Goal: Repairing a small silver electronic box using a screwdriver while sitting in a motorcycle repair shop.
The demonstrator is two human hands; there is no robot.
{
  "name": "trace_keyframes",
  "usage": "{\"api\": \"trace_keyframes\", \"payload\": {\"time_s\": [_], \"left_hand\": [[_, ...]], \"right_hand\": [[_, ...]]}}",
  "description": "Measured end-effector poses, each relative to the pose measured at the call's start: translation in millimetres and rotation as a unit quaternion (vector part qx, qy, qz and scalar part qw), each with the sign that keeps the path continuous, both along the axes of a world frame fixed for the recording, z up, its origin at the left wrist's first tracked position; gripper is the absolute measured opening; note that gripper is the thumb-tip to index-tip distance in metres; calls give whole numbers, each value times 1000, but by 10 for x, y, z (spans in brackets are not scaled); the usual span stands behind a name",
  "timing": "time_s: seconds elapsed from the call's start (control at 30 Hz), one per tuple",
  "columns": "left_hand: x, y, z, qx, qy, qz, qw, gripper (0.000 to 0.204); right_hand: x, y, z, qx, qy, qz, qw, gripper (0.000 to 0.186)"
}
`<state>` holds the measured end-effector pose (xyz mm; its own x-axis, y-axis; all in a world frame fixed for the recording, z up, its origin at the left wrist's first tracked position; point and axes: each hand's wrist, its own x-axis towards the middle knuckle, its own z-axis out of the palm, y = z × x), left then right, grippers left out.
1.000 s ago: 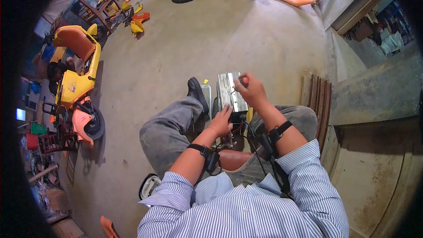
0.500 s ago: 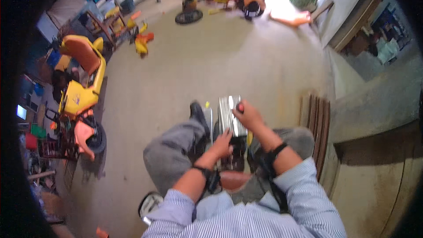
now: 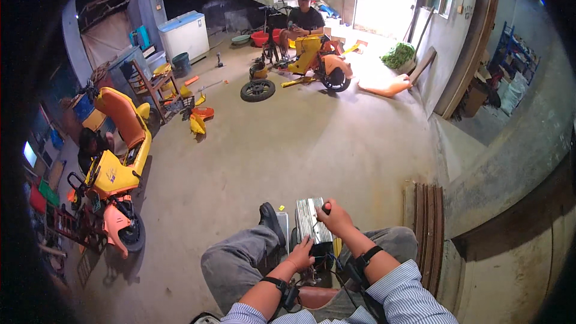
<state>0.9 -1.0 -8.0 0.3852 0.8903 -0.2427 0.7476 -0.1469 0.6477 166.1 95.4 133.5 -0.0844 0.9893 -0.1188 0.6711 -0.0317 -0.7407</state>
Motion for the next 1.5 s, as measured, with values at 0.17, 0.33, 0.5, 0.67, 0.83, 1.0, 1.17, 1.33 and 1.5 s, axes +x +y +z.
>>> {"api": "trace_keyframes", "payload": {"time_s": [0.17, 0.33, 0.5, 0.67, 0.83, 1.0, 1.17, 1.33, 1.5], "left_hand": [[11, 20, 31, -5, 9, -4, 1000, 80], [30, 18, 60, -2, 4, -3, 1000, 78], [18, 0, 58, -7, 3, 1, 1000, 79], [-22, -31, 1, -3, 5, 3, 1000, 81], [87, 49, -36, 1, 8, -16, 1000, 82], [23, 15, -69, -15, 19, -7, 1000, 83], [31, 33, -73, -10, 21, -17, 1000, 83], [-4, 11, -77, -10, 20, -10, 1000, 82], [-27, 36, -116, 17, 22, -4, 1000, 82]], "right_hand": [[86, 87, -111, 5, 38, -33, 999, 45], [144, 165, -243, 18, 89, -56, 994, 42], [137, 185, -202, -39, 176, -81, 980, 35], [163, 323, -481, -59, 226, -87, 968, 28], [427, 568, -1095, 10, 226, -96, 969, 27], [309, 454, -840, -44, 277, -105, 954, 27], [357, 416, -655, -103, 348, -129, 923, 28], [380, 442, -706, -135, 371, -147, 907, 31], [447, 600, -1010, -91, 334, -133, 929, 30]]}}
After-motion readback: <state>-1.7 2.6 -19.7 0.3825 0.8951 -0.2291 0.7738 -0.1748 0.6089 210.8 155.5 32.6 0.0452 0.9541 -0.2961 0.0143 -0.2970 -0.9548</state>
